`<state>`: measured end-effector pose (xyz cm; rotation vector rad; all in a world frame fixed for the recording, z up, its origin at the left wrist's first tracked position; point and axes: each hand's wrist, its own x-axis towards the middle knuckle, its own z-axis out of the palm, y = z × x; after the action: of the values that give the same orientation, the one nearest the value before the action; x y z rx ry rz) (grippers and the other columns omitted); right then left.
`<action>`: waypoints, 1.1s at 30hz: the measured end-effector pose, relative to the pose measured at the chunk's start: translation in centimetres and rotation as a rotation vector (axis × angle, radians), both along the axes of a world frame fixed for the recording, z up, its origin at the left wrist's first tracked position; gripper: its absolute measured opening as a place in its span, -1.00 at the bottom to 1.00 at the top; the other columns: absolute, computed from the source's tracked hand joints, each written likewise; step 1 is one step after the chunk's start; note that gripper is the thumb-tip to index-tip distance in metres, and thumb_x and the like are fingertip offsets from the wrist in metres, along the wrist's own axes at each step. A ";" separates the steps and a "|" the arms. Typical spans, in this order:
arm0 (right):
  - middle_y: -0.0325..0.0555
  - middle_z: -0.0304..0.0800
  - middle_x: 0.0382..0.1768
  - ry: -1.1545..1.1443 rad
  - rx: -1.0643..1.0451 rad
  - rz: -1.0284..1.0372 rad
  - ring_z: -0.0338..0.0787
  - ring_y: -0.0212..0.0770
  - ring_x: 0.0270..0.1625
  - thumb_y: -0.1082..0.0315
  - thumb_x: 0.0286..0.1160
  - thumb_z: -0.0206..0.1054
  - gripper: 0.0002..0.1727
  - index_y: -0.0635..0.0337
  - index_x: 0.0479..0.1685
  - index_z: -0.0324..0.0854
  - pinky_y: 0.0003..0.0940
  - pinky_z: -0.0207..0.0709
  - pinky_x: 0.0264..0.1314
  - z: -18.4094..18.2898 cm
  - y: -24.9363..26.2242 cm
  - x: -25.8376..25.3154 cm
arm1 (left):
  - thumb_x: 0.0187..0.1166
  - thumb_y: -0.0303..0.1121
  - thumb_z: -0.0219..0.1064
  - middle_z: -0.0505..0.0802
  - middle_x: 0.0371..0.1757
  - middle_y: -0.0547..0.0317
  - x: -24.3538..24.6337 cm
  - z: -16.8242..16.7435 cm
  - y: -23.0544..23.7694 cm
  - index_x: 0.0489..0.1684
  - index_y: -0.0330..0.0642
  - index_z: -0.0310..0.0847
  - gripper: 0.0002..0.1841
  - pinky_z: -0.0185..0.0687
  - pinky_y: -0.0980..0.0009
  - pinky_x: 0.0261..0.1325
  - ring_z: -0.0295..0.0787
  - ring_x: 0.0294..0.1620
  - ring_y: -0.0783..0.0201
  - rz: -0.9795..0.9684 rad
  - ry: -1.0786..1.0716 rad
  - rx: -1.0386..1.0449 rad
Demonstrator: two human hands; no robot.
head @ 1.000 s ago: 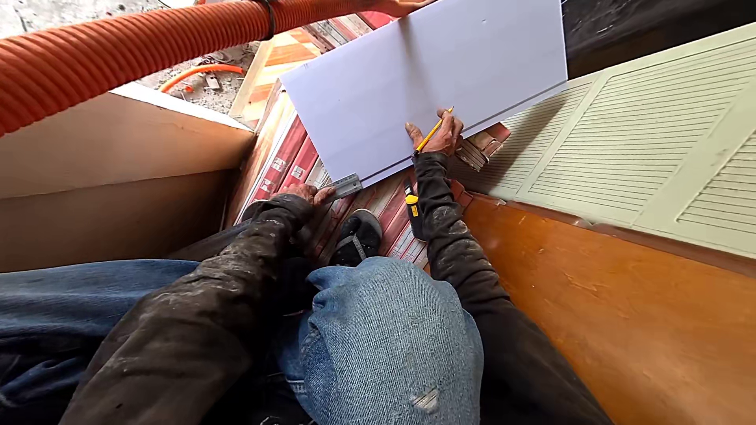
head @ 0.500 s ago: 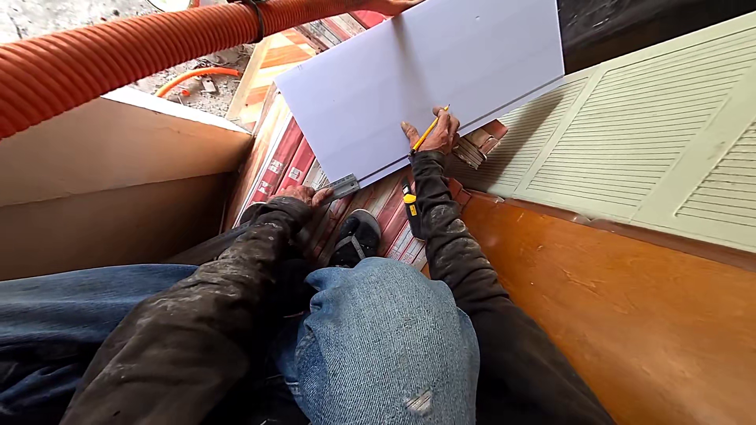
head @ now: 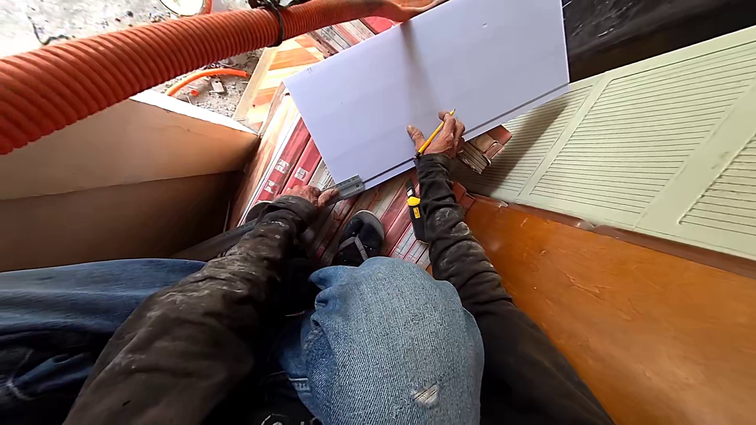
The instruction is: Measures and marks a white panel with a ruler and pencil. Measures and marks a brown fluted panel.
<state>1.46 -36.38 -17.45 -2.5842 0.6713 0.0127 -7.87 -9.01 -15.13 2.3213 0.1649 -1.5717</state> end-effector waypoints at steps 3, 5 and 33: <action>0.13 0.54 0.50 0.006 -0.002 0.004 0.55 0.12 0.51 -0.13 0.03 0.75 -0.12 0.04 0.46 0.64 -0.05 0.49 0.42 0.1 0.0 0.0 | 0.78 0.29 -0.16 0.78 0.21 -0.48 -0.1 -0.2 0.1 0.10 -0.40 0.69 -0.19 0.43 -0.42 0.35 0.67 0.39 -0.40 0.001 -0.004 -0.020; 0.13 0.53 0.52 0.020 -0.001 0.000 0.54 0.13 0.51 -0.14 0.03 0.75 -0.12 0.04 0.47 0.64 -0.05 0.49 0.42 0.0 0.0 0.1 | 0.79 0.28 -0.16 0.79 0.20 -0.46 -0.1 -0.4 0.2 0.09 -0.40 0.70 -0.20 0.45 -0.41 0.35 0.68 0.39 -0.39 -0.006 -0.009 -0.025; 0.27 0.65 0.34 -0.204 0.061 0.031 0.61 0.24 0.41 0.01 0.05 0.76 -0.25 0.21 0.29 0.73 0.05 0.48 0.43 -1.4 -1.3 -1.0 | 0.69 0.36 -0.01 0.79 0.00 -0.57 5.8 1.6 7.7 -0.05 -0.53 0.70 -0.12 0.52 -0.44 0.22 0.77 0.11 -0.48 0.273 -0.283 0.014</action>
<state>0.41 -37.65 -18.86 -2.4935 0.5465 -0.2147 -2.08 -1.28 -13.49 2.3817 0.4047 -1.1050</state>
